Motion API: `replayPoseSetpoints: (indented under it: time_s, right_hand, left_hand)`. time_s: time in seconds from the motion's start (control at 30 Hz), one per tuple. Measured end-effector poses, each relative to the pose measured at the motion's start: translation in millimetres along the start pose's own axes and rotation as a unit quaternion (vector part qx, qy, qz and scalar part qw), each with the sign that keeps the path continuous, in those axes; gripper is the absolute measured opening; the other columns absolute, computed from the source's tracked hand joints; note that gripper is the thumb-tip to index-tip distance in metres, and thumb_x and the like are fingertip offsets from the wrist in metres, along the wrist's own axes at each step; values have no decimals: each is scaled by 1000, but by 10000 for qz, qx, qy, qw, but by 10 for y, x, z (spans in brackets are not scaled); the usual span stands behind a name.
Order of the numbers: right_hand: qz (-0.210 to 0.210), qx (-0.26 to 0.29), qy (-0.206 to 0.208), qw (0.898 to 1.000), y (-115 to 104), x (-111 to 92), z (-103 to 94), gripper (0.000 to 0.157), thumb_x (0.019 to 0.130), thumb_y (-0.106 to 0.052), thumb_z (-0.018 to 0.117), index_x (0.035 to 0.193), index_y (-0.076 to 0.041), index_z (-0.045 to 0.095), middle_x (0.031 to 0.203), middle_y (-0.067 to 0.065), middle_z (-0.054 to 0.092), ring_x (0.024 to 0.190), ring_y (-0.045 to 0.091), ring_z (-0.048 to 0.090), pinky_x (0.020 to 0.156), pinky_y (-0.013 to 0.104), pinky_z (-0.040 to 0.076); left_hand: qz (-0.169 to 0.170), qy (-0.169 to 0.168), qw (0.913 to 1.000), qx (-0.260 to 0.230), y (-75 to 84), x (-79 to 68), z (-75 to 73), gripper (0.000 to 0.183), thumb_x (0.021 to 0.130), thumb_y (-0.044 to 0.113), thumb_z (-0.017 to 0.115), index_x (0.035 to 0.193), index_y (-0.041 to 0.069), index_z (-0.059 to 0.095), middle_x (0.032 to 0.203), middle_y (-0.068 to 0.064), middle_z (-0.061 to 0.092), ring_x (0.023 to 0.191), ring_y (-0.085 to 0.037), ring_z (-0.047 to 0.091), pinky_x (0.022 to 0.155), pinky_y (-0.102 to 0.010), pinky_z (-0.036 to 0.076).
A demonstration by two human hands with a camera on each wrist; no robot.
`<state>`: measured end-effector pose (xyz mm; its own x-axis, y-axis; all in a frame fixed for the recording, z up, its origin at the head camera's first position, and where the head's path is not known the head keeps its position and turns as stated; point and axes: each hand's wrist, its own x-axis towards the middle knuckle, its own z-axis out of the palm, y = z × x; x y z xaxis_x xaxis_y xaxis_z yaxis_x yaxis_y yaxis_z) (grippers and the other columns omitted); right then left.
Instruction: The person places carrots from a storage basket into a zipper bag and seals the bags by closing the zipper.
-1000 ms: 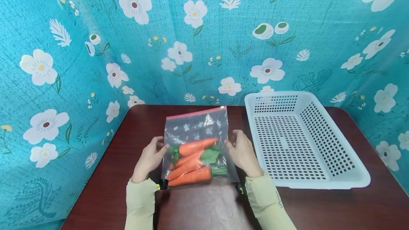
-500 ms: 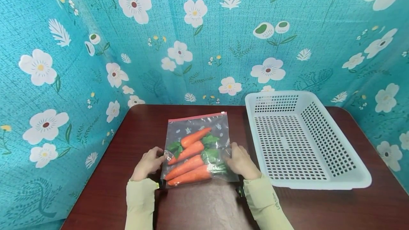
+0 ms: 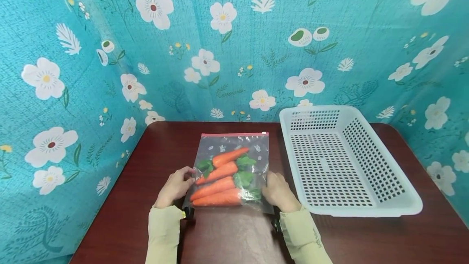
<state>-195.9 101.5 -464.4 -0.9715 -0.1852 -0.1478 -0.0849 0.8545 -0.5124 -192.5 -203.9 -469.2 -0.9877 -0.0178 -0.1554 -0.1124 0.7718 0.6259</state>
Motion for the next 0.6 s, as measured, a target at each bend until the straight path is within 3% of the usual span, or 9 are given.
replayPoseSetpoints:
  time_s: [0.2, 0.33, 0.43, 0.6]
  right_hand:
    - [88, -47, 143, 9998, -32, -59, 25, 22, 78, -15, 58, 91, 2, 57, 85, 13, 57, 80, 26, 54, 69, 40, 44]
    - [-227, -107, 331, 9991, -159, -172, -9, 28, 80, -22, 59, 98, 0, 58, 91, 12, 57, 83, 25, 55, 70, 39, 44]
    - [-700, 146, 335, 9969, -335, -294, -186, 32, 83, -26, 60, 107, -5, 59, 98, 10, 60, 87, 20, 58, 73, 36, 46]
    - [-1371, 300, 504, 9888, -414, -425, -701, 31, 85, -30, 60, 106, -8, 59, 96, 4, 63, 85, 16, 58, 74, 35, 47]
  left_hand:
    - [8, -8, 10000, -43, -63, -50, -32, 21, 87, 19, 55, 104, 9, 61, 90, -4, 63, 79, -16, 56, 67, -33, 45]
    - [-58, 369, 9993, -67, -121, -138, -161, 24, 88, 24, 54, 105, 9, 61, 91, -4, 64, 83, -17, 58, 71, -35, 46]
    - [247, 842, 9961, -19, -71, -205, -298, 28, 89, 27, 53, 109, 9, 59, 94, -6, 63, 86, -19, 58, 74, -38, 47]
    - [848, 1340, 9853, 632, 223, -249, -564, 46, 89, 46, 47, 118, 11, 54, 110, -8, 59, 99, -22, 57, 83, -42, 47]
